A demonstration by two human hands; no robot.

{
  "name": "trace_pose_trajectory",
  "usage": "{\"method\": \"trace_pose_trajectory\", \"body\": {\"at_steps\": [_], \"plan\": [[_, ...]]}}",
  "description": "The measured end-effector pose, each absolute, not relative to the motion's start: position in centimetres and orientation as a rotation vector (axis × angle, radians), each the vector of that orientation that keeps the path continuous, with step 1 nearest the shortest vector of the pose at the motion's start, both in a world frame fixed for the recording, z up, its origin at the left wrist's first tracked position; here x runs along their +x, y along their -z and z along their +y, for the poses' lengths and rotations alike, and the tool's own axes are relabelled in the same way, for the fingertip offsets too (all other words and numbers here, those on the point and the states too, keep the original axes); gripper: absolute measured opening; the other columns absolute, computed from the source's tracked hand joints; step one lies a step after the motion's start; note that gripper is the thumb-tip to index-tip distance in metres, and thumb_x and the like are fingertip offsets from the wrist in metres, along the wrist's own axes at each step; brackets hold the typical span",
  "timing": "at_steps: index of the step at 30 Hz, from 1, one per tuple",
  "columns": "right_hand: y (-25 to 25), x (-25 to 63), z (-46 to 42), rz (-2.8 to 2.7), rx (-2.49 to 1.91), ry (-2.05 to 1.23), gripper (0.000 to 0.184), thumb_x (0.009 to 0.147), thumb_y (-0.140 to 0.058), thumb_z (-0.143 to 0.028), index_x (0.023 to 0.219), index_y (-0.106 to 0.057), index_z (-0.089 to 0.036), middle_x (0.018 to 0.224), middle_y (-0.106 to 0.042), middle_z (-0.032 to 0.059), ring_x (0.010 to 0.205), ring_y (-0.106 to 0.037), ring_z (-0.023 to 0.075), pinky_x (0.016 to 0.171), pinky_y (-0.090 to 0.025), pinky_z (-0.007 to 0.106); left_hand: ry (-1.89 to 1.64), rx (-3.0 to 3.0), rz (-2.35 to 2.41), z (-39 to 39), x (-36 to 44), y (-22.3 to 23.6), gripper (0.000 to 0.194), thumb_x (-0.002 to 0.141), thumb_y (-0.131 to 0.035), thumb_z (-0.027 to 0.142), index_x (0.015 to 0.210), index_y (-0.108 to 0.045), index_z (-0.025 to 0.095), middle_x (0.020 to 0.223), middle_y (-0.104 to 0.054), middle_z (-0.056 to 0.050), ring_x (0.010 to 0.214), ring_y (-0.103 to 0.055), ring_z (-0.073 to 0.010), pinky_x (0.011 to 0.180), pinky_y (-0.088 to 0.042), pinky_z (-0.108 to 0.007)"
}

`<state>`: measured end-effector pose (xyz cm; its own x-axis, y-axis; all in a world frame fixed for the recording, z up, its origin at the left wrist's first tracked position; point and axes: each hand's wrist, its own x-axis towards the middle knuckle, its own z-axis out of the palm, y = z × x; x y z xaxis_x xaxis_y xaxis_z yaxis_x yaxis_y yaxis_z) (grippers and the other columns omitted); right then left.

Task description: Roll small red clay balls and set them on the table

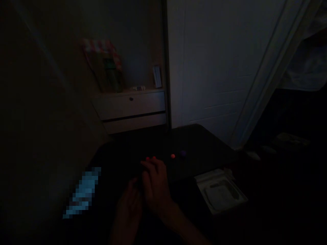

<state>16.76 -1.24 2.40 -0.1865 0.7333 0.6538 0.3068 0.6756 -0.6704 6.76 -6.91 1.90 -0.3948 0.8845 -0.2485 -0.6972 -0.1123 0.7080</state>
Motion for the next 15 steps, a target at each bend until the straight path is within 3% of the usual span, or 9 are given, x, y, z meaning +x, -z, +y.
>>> {"method": "trace_pose_trajectory", "body": {"at_steps": [2,4,5,7,10,12,15], "plan": [[-1.4,15.3,0.2,-1.740,-0.875,-0.663,0.031,0.106,-0.041,-0.021,0.128,-0.063,-0.024,0.124,-0.063,0.0098,0.120,-0.061,0.0236,0.106,-0.051,0.043,-1.842,0.224,0.909,-7.1,5.9,-2.9,0.026,0.084,-0.081,0.040,0.082,-0.066,0.018,0.046,-0.036,0.012,0.035,-0.028,-0.0032,0.036,-0.026,-0.015],[-0.3,13.8,1.3,-1.907,-0.780,-0.797,0.026,0.102,-0.050,-0.018,0.122,-0.065,-0.025,0.119,-0.067,0.0064,0.113,-0.065,0.0213,0.101,-0.053,0.038,-1.878,0.266,0.854,-6.6,5.2,-4.0,0.030,0.079,-0.083,0.038,0.072,-0.062,0.018,0.044,-0.031,0.012,0.035,-0.023,-0.0027,0.034,-0.021,-0.015],[0.1,13.1,1.7,-1.989,-0.730,-0.840,0.025,0.099,-0.055,-0.016,0.119,-0.066,-0.024,0.117,-0.067,0.0056,0.108,-0.066,0.0206,0.096,-0.055,0.035,-1.871,0.331,0.827,-6.1,4.8,-4.4,0.029,0.079,-0.082,0.035,0.071,-0.062,0.017,0.046,-0.035,0.011,0.037,-0.027,-0.0027,0.036,-0.025,-0.015],[0.7,12.0,2.2,-2.038,-0.672,-0.863,0.021,0.095,-0.058,-0.012,0.110,-0.069,-0.022,0.110,-0.069,0.0053,0.101,-0.068,0.0199,0.090,-0.056,0.033,-1.874,0.406,0.816,-4.6,3.8,-4.7,0.020,0.074,-0.083,0.026,0.086,-0.070,0.017,0.057,-0.050,0.007,0.046,-0.044,-0.0051,0.043,-0.038,-0.015],[0.9,11.3,2.9,-1.872,-0.711,-0.856,0.024,0.098,-0.050,-0.009,0.109,-0.069,-0.021,0.108,-0.072,0.0061,0.102,-0.069,0.0197,0.094,-0.055,0.035,-1.935,0.390,0.763,-1.4,1.9,-3.9,0.026,0.073,-0.076,0.015,0.098,-0.071,0.018,0.074,-0.064,0.002,0.067,-0.063,-0.0105,0.064,-0.054,-0.020],[0.7,11.2,3.4,-1.765,-0.761,-0.865,0.026,0.100,-0.048,-0.011,0.115,-0.068,-0.022,0.111,-0.073,0.0068,0.106,-0.069,0.0201,0.098,-0.054,0.038,-1.897,0.303,0.789,0.5,0.5,-2.7,0.027,0.075,-0.069,0.008,0.100,-0.071,0.017,0.081,-0.069,-0.001,0.076,-0.069,-0.0123,0.075,-0.057,-0.023],[0.2,11.3,3.7,-1.763,-0.788,-0.839,0.022,0.098,-0.060,-0.016,0.117,-0.068,-0.022,0.114,-0.071,0.0074,0.106,-0.067,0.0207,0.098,-0.055,0.037,-1.815,0.188,0.902,2.3,-0.9,-0.8,0.024,0.078,-0.061,0.003,0.097,-0.071,0.014,0.093,-0.075,-0.007,0.086,-0.073,-0.0136,0.085,-0.057,-0.025]]}}
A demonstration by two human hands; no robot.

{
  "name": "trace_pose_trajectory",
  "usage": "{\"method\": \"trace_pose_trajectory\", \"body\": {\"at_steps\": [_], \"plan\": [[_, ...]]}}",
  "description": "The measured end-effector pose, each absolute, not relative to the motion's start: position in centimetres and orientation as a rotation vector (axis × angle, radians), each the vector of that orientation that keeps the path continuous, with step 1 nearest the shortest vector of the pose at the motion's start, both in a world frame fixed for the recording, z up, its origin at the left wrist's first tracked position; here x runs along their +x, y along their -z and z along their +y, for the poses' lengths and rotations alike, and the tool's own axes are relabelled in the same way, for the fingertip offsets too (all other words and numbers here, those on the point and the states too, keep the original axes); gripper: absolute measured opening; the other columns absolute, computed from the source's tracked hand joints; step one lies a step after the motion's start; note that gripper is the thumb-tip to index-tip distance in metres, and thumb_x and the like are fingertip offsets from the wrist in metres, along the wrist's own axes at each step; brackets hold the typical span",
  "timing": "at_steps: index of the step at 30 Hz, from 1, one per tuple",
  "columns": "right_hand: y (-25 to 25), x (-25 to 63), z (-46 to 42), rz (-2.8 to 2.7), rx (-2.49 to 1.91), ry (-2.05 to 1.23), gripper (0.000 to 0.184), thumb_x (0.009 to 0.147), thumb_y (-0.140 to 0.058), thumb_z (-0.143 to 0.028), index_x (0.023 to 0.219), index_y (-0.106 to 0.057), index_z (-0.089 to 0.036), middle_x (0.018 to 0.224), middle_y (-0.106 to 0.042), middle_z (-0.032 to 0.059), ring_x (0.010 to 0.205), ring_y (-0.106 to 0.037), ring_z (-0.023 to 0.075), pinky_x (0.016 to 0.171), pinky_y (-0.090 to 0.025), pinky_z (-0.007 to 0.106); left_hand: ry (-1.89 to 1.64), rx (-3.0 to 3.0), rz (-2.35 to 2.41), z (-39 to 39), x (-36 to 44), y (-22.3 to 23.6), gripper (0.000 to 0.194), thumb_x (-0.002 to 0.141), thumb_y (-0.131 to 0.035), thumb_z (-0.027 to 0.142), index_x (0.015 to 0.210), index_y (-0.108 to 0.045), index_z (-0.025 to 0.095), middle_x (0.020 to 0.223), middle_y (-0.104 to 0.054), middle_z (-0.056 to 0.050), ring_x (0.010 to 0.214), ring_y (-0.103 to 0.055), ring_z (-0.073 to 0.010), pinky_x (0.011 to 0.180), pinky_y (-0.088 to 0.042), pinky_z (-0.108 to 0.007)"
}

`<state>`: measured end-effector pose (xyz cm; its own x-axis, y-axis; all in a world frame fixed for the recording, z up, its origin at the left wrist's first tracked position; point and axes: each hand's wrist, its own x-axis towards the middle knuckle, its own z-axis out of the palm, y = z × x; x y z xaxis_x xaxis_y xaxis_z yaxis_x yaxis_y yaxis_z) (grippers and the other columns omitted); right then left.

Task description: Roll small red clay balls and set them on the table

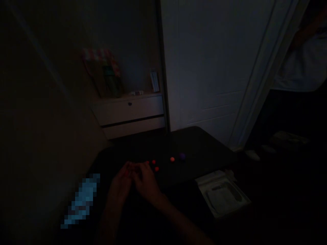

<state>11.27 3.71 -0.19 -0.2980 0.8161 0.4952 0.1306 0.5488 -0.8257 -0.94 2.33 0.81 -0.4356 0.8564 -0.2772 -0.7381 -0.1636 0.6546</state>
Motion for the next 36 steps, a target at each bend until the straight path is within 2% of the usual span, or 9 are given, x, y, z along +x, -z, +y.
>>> {"method": "trace_pose_trajectory", "body": {"at_steps": [2,4,8,12,20,24,28,33,36], "plan": [[0.0,11.1,3.7,-1.826,-0.777,-0.813,0.023,0.096,-0.067,-0.017,0.117,-0.069,-0.023,0.117,-0.067,0.0070,0.107,-0.066,0.0202,0.097,-0.054,0.035,-1.745,0.316,0.882,2.6,-1.2,0.1,0.023,0.083,-0.063,0.010,0.103,-0.073,0.015,0.108,-0.077,-0.010,0.100,-0.075,-0.0196,0.093,-0.057,-0.033],[-0.1,10.9,3.6,-1.874,-0.772,-0.779,0.023,0.095,-0.069,-0.017,0.118,-0.068,-0.023,0.120,-0.064,0.0069,0.110,-0.064,0.0207,0.098,-0.053,0.034,-1.684,0.440,0.877,2.4,-0.9,0.6,0.025,0.085,-0.068,0.020,0.108,-0.075,0.014,0.114,-0.078,-0.012,0.108,-0.074,-0.0238,0.100,-0.056,-0.036],[0.0,10.7,3.8,-1.885,-0.790,-0.747,0.022,0.096,-0.067,-0.015,0.117,-0.067,-0.022,0.115,-0.066,0.0058,0.108,-0.063,0.0211,0.096,-0.053,0.035,-1.612,0.530,0.917,2.1,0.2,0.4,0.033,0.085,-0.074,0.039,0.106,-0.078,0.013,0.108,-0.080,-0.014,0.112,-0.072,-0.0302,0.105,-0.053,-0.043],[0.1,11.1,4.2,-1.754,-0.785,-0.804,0.013,0.098,-0.065,-0.018,0.109,-0.069,-0.022,0.106,-0.068,0.0047,0.101,-0.065,0.0208,0.092,-0.054,0.035,-1.624,0.622,0.913,1.9,1.0,-0.3,0.041,0.081,-0.079,0.047,0.104,-0.079,0.012,0.106,-0.080,-0.014,0.111,-0.072,-0.0329,0.104,-0.053,-0.046],[-0.1,11.6,4.1,-1.601,-0.766,-0.832,0.019,0.093,-0.065,-0.016,0.109,-0.072,-0.022,0.109,-0.069,0.0072,0.103,-0.066,0.0213,0.091,-0.055,0.035,-1.732,0.761,0.986,1.0,1.3,-1.3,0.036,0.068,-0.091,0.034,0.096,-0.078,0.015,0.099,-0.080,-0.009,0.102,-0.074,-0.0276,0.094,-0.055,-0.037],[0.0,11.6,4.2,-1.561,-0.732,-0.857,0.020,0.093,-0.064,-0.017,0.110,-0.073,-0.022,0.110,-0.070,0.0074,0.102,-0.067,0.0221,0.092,-0.056,0.037,-1.754,0.743,1.002,1.1,1.2,-1.2,0.038,0.067,-0.092,0.035,0.096,-0.079,0.015,0.100,-0.080,-0.008,0.099,-0.073,-0.0246,0.092,-0.054,-0.035],[0.1,11.7,4.1,-1.540,-0.764,-0.891,0.022,0.096,-0.066,-0.022,0.116,-0.074,-0.024,0.113,-0.067,0.0078,0.104,-0.067,0.0225,0.094,-0.057,0.039,-1.749,0.694,1.008,1.1,1.3,-1.2,0.038,0.067,-0.091,0.034,0.097,-0.080,0.014,0.102,-0.079,-0.010,0.101,-0.073,-0.0250,0.093,-0.054,-0.035],[0.2,11.9,4.0,-1.530,-0.789,-0.912,0.020,0.099,-0.065,-0.030,0.114,-0.076,-0.024,0.111,-0.065,0.0079,0.103,-0.066,0.0225,0.093,-0.057,0.038,-1.756,0.684,1.015,0.9,1.3,-1.3,0.034,0.063,-0.094,0.036,0.085,-0.080,0.014,0.091,-0.078,-0.007,0.089,-0.071,-0.0202,0.082,-0.055,-0.029],[0.3,11.9,4.1,-1.542,-0.789,-0.913,0.021,0.101,-0.063,-0.032,0.115,-0.077,-0.025,0.112,-0.064,0.0075,0.106,-0.065,0.0223,0.096,-0.056,0.038,-1.756,0.675,0.997,1.1,1.1,-0.9,0.037,0.063,-0.095,0.039,0.085,-0.080,0.013,0.089,-0.077,-0.007,0.087,-0.070,-0.0194,0.079,-0.055,-0.028]]}}
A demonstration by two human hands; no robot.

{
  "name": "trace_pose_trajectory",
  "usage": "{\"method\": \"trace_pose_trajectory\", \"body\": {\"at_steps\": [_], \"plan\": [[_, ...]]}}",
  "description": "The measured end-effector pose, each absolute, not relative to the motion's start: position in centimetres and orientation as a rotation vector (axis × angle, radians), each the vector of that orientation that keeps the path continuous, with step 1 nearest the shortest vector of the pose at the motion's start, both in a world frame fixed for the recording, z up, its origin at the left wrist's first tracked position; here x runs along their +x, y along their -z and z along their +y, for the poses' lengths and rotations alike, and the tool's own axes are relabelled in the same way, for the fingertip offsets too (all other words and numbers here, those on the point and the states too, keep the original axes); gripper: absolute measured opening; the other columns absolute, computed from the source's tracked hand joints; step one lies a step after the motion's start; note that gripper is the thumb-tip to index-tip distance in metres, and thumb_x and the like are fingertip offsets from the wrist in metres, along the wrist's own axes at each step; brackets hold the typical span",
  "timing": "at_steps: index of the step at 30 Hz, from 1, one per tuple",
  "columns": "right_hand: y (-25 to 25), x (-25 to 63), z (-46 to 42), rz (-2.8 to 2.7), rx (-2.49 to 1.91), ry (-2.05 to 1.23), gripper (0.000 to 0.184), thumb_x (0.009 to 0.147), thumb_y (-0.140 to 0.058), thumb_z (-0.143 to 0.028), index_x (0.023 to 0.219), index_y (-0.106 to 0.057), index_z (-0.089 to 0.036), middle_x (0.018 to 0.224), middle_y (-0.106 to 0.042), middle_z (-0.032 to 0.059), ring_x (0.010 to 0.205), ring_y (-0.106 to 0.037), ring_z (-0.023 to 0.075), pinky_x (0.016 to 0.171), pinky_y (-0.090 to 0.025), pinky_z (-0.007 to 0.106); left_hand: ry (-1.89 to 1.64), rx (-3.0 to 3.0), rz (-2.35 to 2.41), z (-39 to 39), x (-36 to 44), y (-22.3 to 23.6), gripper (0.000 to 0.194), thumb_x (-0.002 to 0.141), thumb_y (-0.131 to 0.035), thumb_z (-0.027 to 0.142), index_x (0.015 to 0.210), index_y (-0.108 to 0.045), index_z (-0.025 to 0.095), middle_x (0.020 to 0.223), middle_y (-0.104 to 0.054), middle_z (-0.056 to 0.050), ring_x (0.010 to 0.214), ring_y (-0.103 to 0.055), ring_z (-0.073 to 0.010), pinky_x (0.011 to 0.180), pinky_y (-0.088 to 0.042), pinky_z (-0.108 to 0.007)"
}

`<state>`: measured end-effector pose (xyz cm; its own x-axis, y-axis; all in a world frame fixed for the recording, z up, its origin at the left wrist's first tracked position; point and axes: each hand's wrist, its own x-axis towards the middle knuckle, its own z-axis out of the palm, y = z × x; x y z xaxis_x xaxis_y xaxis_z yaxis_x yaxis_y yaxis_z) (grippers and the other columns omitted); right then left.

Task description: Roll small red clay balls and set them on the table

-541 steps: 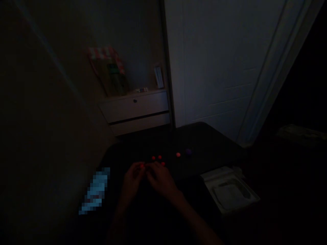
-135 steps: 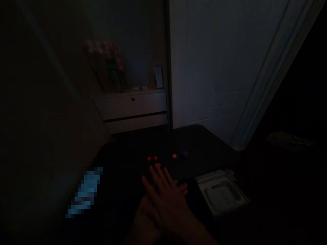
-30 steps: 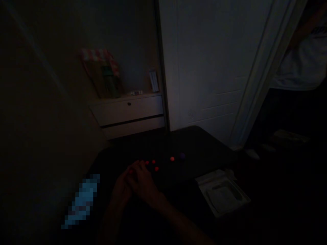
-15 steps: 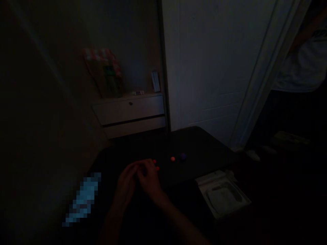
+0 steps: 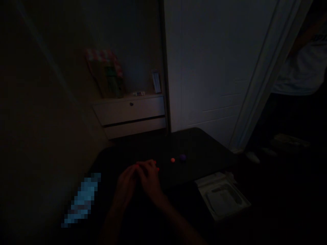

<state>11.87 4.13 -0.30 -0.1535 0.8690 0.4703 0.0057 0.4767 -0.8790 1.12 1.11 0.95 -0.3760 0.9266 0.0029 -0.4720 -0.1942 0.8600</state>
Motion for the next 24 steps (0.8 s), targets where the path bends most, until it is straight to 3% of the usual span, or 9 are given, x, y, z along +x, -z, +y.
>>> {"method": "trace_pose_trajectory", "body": {"at_steps": [10,17,24], "plan": [[0.14,11.73,3.85,-1.527,-0.768,-0.965,0.021,0.099,-0.067,-0.035,0.115,-0.078,-0.027,0.113,-0.060,0.0068,0.106,-0.063,0.0218,0.098,-0.053,0.037,-1.708,0.660,0.944,1.54,0.74,0.00,0.042,0.074,-0.087,0.049,0.094,-0.079,0.013,0.094,-0.079,-0.010,0.097,-0.072,-0.0261,0.089,-0.053,-0.038],[0.37,11.81,3.96,-1.522,-0.757,-0.984,0.021,0.098,-0.066,-0.030,0.115,-0.078,-0.028,0.115,-0.059,0.0061,0.106,-0.063,0.0208,0.099,-0.053,0.036,-1.746,0.708,1.009,1.41,0.74,-0.16,0.039,0.065,-0.093,0.044,0.087,-0.080,0.014,0.090,-0.077,-0.007,0.086,-0.071,-0.0205,0.079,-0.055,-0.030],[0.76,11.80,4.16,-1.544,-0.752,-0.984,0.025,0.093,-0.068,-0.024,0.116,-0.077,-0.029,0.117,-0.058,0.0058,0.107,-0.063,0.0209,0.097,-0.054,0.036,-1.739,0.687,0.997,1.48,0.80,-0.31,0.038,0.059,-0.096,0.033,0.089,-0.080,0.016,0.091,-0.078,-0.005,0.090,-0.072,-0.0210,0.086,-0.055,-0.032]]}}
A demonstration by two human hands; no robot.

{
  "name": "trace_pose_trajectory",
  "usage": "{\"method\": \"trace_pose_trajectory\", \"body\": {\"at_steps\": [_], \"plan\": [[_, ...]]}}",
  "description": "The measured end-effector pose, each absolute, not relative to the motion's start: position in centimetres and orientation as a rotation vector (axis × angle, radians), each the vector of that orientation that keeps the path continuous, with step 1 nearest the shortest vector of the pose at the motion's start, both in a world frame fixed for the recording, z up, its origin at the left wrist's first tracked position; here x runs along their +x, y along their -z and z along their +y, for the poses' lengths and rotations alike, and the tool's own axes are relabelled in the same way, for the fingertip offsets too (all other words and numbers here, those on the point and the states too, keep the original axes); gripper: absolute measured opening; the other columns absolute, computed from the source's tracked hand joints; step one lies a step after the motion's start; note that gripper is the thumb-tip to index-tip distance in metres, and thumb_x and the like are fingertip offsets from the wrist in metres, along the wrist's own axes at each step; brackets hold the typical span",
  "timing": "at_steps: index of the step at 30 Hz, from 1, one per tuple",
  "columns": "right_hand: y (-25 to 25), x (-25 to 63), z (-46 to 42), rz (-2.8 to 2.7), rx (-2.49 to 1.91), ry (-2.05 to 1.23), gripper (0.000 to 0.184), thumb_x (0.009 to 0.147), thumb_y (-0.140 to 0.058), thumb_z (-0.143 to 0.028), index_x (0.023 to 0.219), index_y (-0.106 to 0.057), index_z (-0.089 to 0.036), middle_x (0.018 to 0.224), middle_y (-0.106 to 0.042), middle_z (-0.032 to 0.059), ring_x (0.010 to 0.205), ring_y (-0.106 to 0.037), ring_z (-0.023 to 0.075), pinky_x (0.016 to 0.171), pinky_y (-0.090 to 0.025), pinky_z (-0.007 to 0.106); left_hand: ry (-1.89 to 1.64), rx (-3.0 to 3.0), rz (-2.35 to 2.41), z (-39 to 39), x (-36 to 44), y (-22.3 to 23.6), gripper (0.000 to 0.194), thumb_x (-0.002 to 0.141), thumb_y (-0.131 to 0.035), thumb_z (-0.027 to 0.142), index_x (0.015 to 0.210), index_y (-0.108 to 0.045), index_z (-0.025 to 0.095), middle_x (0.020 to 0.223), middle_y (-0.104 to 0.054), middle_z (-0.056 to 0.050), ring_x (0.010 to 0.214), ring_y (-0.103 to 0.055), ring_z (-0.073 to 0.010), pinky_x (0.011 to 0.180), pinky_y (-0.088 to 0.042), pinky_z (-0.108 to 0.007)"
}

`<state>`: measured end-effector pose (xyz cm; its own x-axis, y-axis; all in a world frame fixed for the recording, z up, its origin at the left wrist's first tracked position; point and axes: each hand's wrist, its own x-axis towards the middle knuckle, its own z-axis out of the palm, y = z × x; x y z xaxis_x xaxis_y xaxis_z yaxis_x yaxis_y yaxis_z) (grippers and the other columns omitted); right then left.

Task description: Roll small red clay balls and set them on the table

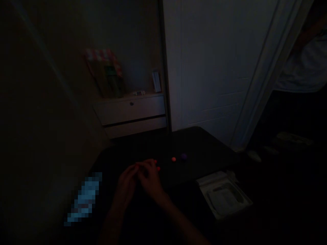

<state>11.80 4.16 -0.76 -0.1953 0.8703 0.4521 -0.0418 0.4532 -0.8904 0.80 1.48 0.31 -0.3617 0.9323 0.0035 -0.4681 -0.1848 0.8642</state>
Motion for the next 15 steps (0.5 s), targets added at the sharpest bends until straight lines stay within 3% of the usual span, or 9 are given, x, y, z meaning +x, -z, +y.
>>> {"method": "trace_pose_trajectory", "body": {"at_steps": [8,15], "plan": [[0.57,11.86,4.04,-1.529,-0.729,-1.021,0.022,0.093,-0.070,-0.027,0.114,-0.078,-0.027,0.117,-0.058,0.0068,0.110,-0.062,0.0226,0.097,-0.054,0.037,-1.699,0.665,0.937,1.64,0.63,-0.13,0.035,0.068,-0.090,0.044,0.085,-0.080,0.015,0.088,-0.077,-0.006,0.091,-0.071,-0.0236,0.088,-0.055,-0.037],[0.62,11.76,4.13,-1.512,-0.714,-1.035,0.023,0.090,-0.072,-0.023,0.113,-0.077,-0.026,0.116,-0.058,0.0065,0.103,-0.064,0.0210,0.093,-0.055,0.036,-1.721,0.700,0.995,1.55,0.73,-0.31,0.036,0.060,-0.095,0.040,0.080,-0.079,0.015,0.085,-0.077,-0.005,0.085,-0.071,-0.0206,0.084,-0.055,-0.032]]}}
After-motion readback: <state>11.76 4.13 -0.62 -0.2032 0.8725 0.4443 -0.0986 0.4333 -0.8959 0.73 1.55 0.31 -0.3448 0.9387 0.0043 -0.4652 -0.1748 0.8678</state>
